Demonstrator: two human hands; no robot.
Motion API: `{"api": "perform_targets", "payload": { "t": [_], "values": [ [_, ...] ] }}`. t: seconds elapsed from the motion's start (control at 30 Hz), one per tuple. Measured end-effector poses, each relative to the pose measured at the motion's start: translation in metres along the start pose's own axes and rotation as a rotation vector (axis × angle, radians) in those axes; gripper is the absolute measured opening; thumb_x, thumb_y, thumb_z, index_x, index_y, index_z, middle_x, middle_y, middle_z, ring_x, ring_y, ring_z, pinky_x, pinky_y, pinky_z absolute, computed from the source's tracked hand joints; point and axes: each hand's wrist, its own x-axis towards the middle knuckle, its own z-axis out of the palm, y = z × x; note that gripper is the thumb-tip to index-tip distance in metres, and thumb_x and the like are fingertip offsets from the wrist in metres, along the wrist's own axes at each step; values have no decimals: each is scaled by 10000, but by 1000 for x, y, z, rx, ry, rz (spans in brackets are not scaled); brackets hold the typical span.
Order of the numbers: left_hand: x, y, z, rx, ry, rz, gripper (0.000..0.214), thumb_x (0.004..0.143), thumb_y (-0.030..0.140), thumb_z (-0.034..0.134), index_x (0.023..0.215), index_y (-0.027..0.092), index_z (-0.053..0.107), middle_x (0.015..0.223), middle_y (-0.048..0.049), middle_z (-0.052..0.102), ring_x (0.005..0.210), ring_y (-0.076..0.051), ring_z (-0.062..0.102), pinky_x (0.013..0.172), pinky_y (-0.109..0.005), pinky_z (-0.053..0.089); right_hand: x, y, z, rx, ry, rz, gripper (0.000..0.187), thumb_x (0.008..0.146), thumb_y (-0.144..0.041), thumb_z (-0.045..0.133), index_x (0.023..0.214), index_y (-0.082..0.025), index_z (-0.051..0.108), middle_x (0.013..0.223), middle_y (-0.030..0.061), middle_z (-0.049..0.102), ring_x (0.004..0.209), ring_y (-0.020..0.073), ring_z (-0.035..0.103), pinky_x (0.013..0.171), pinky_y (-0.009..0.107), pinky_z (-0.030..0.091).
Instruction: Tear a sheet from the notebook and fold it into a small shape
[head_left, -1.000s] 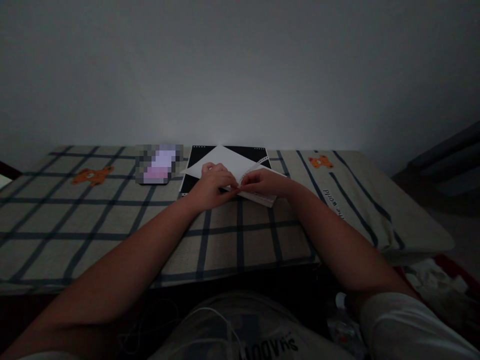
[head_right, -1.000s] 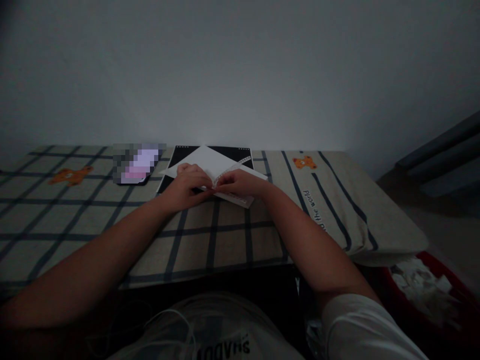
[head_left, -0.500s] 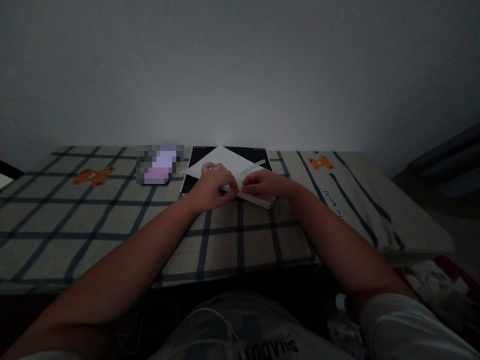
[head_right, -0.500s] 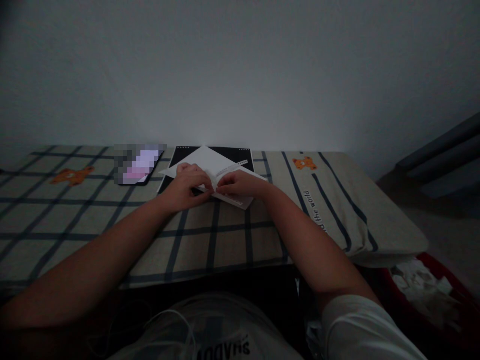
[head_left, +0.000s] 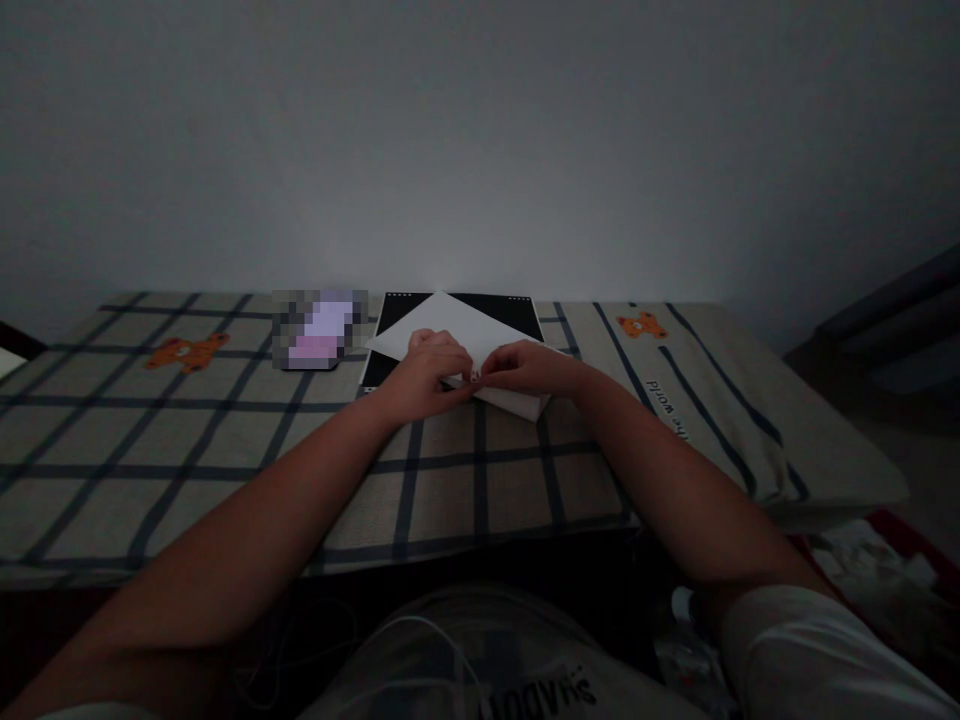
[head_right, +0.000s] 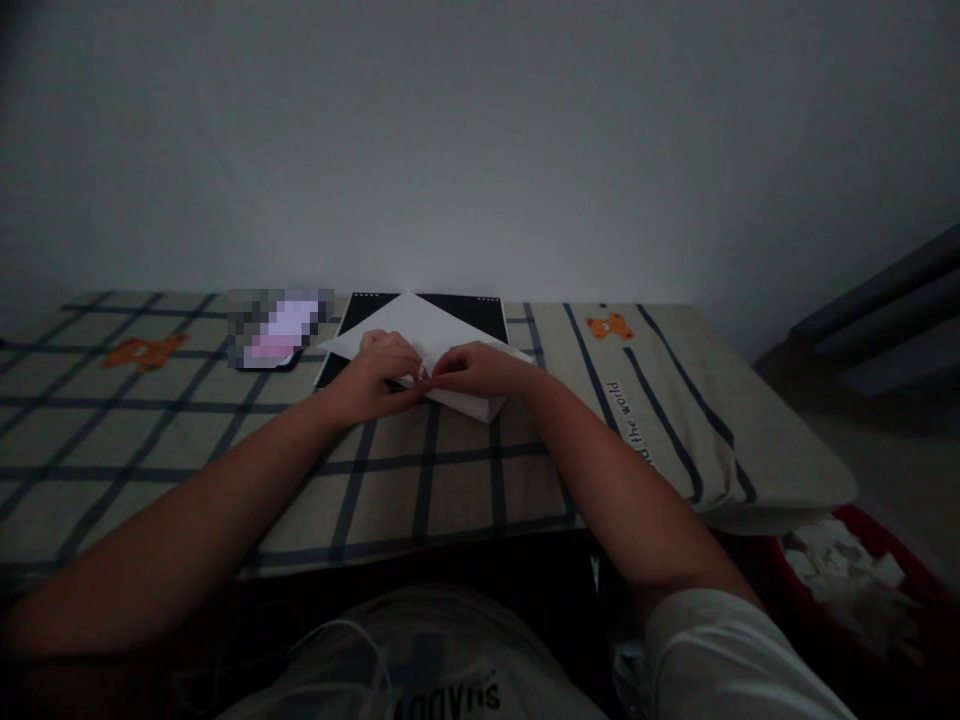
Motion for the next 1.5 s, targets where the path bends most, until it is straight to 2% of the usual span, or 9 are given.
{"api": "perform_targets", "payload": {
  "t": [0.1, 0.2, 0.43, 0.57, 0.8, 0.93, 1.1, 1.33, 1.5],
  "values": [
    [0, 0, -1, -2, -11, 15, 199, 877, 360, 582, 789, 214, 684, 855, -31, 697, 916, -210, 571, 894, -409, 296, 1, -2, 2, -24, 8, -54, 256, 828, -425, 645, 869, -180, 709, 869, 36, 700, 788, 154, 591, 756, 294, 443],
    [0, -1, -2, 3, -17, 14, 194, 873, 354, 584, 783, 215, 684, 865, -32, 701, 913, -210, 569, 884, -414, 295, 2, -3, 2, -24, 32, -74, 245, 835, -411, 632, 857, -177, 701, 860, 37, 687, 787, 154, 579, 727, 286, 438],
    [-2, -4, -2, -9, 21, 25, 128, 833, 323, 627, 807, 222, 701, 864, -26, 705, 915, -216, 572, 881, -418, 296, -2, -1, -2, 87, -45, 96, 283, 816, -428, 637, 884, -159, 691, 694, -12, 593, 574, 95, 457, 541, 243, 336],
    [-2, -4, -1, -19, 64, 27, 150, 840, 342, 638, 796, 209, 694, 852, -31, 695, 897, -209, 578, 867, -411, 300, -1, 0, -1, 87, -20, 64, 297, 799, -441, 646, 855, -153, 689, 689, -16, 574, 586, 93, 451, 554, 243, 335],
    [-1, -2, -2, -13, 32, 6, 198, 873, 360, 611, 776, 204, 684, 832, -37, 690, 898, -207, 571, 866, -404, 306, 0, 0, -2, 86, -39, 88, 347, 800, -490, 640, 875, -154, 682, 680, -21, 560, 559, 92, 440, 538, 248, 322],
    [0, -2, -1, -10, -3, 1, 217, 882, 379, 597, 792, 204, 686, 848, -40, 695, 916, -212, 562, 874, -399, 313, 0, -1, -2, 63, -65, 32, 311, 804, -464, 639, 823, -154, 664, 712, -10, 580, 624, 106, 479, 604, 256, 368],
    [0, -2, -2, -18, 7, 5, 222, 876, 383, 598, 786, 200, 687, 842, -43, 691, 910, -214, 562, 875, -399, 314, 1, 0, 1, 61, -7, -26, 276, 812, -424, 621, 836, -151, 655, 746, -1, 591, 655, 113, 492, 618, 260, 368],
    [-1, -1, -4, -12, 29, 0, 134, 827, 328, 625, 805, 220, 700, 834, -26, 694, 908, -218, 562, 883, -417, 286, -2, 0, -2, 102, -50, 89, 347, 774, -493, 659, 845, -153, 668, 701, -15, 581, 591, 95, 468, 563, 245, 343],
    [-1, 0, -2, 11, 39, -2, 183, 846, 368, 626, 787, 208, 693, 829, -30, 687, 896, -214, 565, 875, -421, 281, -2, -2, -1, 91, -20, 58, 324, 775, -469, 660, 826, -150, 662, 687, -20, 568, 584, 90, 445, 570, 247, 344]
  ]
}}
